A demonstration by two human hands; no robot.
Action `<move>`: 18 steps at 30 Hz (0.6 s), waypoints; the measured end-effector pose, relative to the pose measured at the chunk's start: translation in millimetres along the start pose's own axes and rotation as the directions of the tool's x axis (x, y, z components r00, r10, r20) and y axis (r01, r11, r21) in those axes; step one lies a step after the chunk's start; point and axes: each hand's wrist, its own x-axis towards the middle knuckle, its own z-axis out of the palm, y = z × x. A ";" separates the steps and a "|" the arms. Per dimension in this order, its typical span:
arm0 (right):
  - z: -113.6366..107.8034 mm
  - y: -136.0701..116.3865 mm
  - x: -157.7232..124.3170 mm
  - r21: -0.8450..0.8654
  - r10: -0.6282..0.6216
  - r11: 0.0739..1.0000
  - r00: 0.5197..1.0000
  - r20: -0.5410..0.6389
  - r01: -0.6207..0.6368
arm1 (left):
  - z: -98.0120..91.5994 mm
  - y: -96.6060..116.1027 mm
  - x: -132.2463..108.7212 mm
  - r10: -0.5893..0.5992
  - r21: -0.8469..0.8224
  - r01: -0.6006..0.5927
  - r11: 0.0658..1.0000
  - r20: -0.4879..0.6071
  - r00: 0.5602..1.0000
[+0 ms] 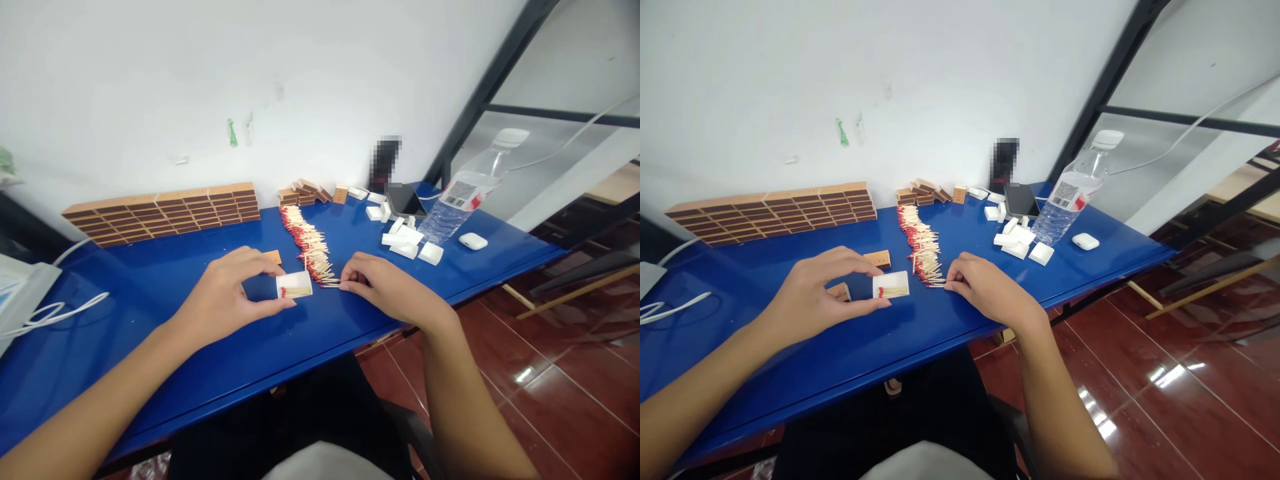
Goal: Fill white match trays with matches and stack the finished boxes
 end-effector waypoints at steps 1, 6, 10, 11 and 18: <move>-0.3 -1.4 -0.4 0.002 -0.005 1.000 1.000 0.004 0.005 | 0.5 -0.1 -0.2 -0.002 0.001 0.002 1.000 0.010 1.000; 0.2 -8.6 -1.0 0.007 -0.023 1.000 1.000 0.015 0.022 | 9.7 1.5 -3.0 0.019 -0.045 -0.013 0.999 0.152 0.988; 2.7 -13.2 -1.2 -0.002 -0.021 1.000 1.000 0.010 0.021 | 13.8 0.7 -3.5 -0.012 -0.044 0.020 0.999 0.180 0.984; 3.3 -13.7 -1.5 -0.005 -0.022 1.000 1.000 0.007 0.022 | 14.3 0.4 -3.4 -0.015 -0.046 0.024 0.999 0.187 0.982; 4.7 -12.3 -2.4 -0.040 -0.014 0.999 0.999 -0.052 0.012 | 15.8 4.0 -3.1 -0.027 -0.042 0.037 0.998 0.219 0.975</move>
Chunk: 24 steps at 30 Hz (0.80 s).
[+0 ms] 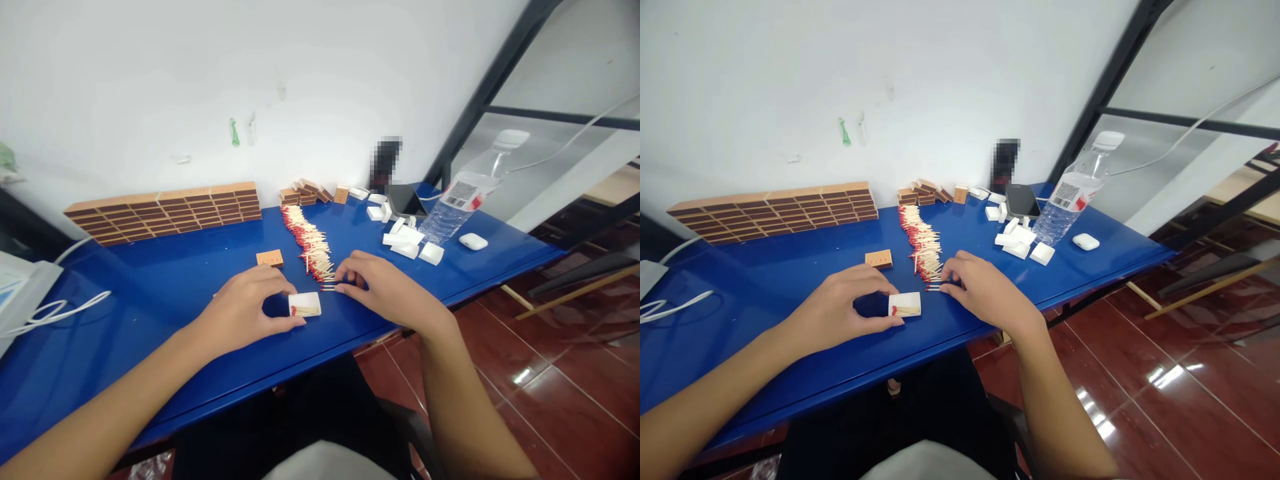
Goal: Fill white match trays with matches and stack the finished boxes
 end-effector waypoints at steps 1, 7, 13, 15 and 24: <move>0.4 0.3 0.3 -0.006 0.003 1.000 1.000 -0.007 -0.003 | -0.1 0.6 -0.2 -0.001 -0.002 0.001 1.000 0.001 1.000; 1.2 0.5 0.5 -0.010 0.006 1.000 1.000 0.003 -0.006 | -0.2 0.6 0.1 -0.011 -0.007 0.011 1.000 0.008 1.000; 2.0 -2.8 3.0 0.005 -0.004 1.000 1.000 0.023 0.004 | 0.5 0.1 0.3 -0.011 -0.006 0.011 1.000 0.006 1.000; 3.8 -4.9 4.1 -0.004 -0.018 1.000 0.999 0.042 0.018 | 0.2 0.2 0.2 -0.013 -0.005 0.013 1.000 0.010 1.000; 4.3 -12.3 -0.2 -0.040 0.001 0.999 0.998 0.067 0.002 | 2.7 -2.2 -0.9 -0.019 0.021 0.020 1.000 -0.012 1.000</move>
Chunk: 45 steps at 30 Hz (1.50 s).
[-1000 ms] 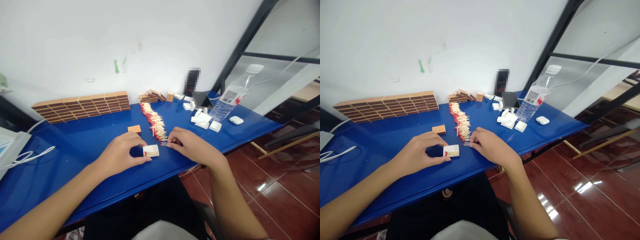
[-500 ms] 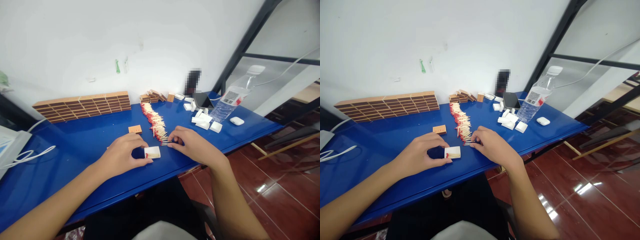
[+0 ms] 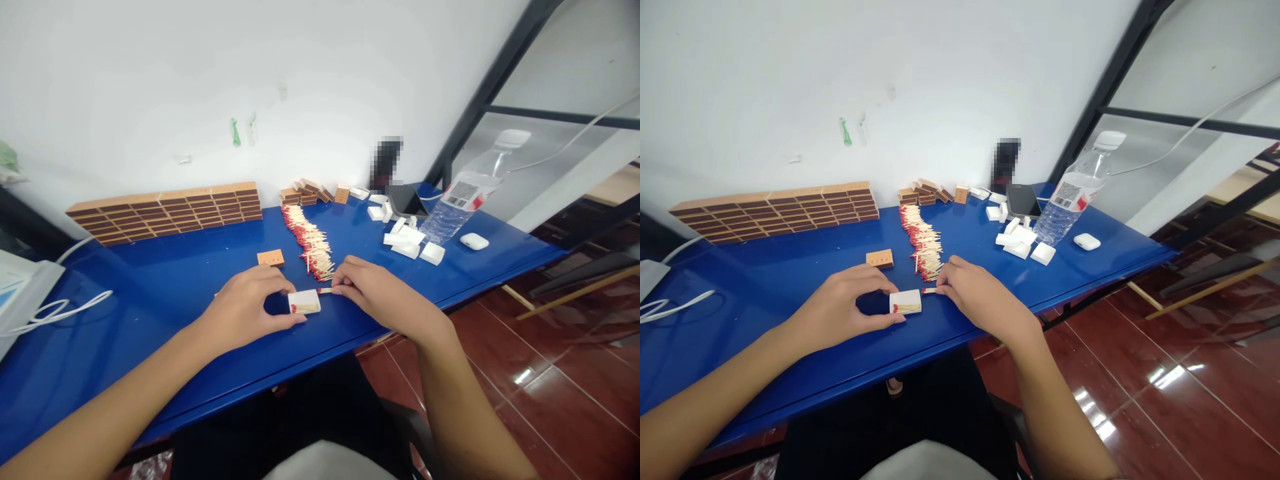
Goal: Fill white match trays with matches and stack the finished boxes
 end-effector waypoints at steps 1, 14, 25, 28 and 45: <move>-0.5 -1.2 -0.8 -0.002 -0.005 1.000 1.000 -0.013 0.005 | 0.9 -0.5 -0.4 0.000 0.009 0.000 1.000 -0.010 1.000; 17.0 -39.3 0.6 -0.206 -0.113 0.975 0.985 -0.128 0.085 | 4.7 -0.9 -0.5 0.006 0.079 -0.002 0.997 -0.061 0.998; 27.2 -51.1 7.6 -0.372 -0.072 0.926 0.997 -0.019 0.060 | 4.9 -1.7 -1.2 0.012 0.072 -0.008 0.997 -0.058 0.998; 27.3 -49.2 7.4 -0.313 -0.095 0.946 0.995 -0.021 0.084 | 5.2 -2.2 -1.4 0.015 0.075 -0.010 0.997 -0.062 0.998; 3.5 22.2 7.9 -0.011 -0.007 1.000 0.992 -0.127 0.005 | 5.3 -2.0 -1.2 -0.027 0.057 0.029 0.998 -0.037 0.999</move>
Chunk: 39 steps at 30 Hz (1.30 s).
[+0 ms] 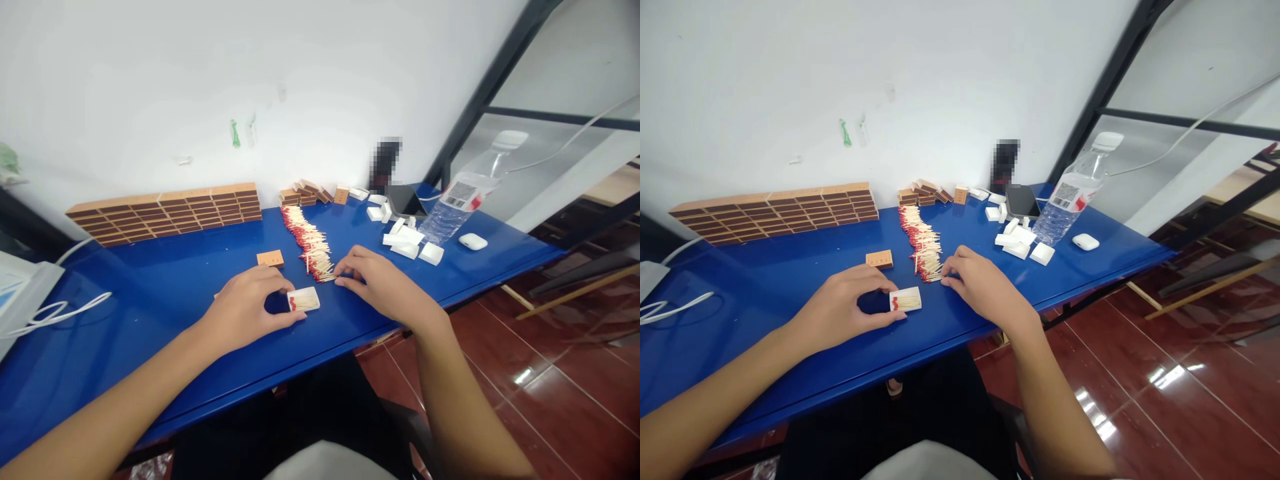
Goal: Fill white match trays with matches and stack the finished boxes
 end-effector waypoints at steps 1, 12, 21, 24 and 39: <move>0.6 -1.0 0.4 0.009 0.001 1.000 1.000 0.006 -0.001 | -0.2 0.2 0.1 -0.003 0.001 0.003 1.000 0.000 1.000; -7.3 -3.6 -5.7 0.017 0.052 0.998 0.998 0.040 -0.052 | -1.7 1.3 1.9 -0.002 -0.009 0.002 1.000 0.006 1.000; -4.0 -10.1 -4.9 0.028 0.016 0.999 0.997 0.074 -0.018 | -1.8 1.5 1.4 -0.016 -0.003 0.016 1.000 0.024 1.000; -3.7 -10.7 -5.4 0.013 0.021 1.000 0.998 0.057 -0.022 | -2.3 1.9 1.9 -0.014 -0.002 0.014 1.000 0.028 1.000; -1.0 -16.1 -2.1 0.010 0.028 1.000 0.996 0.090 -0.029 | -1.8 1.7 2.2 0.007 0.004 -0.007 1.000 0.007 1.000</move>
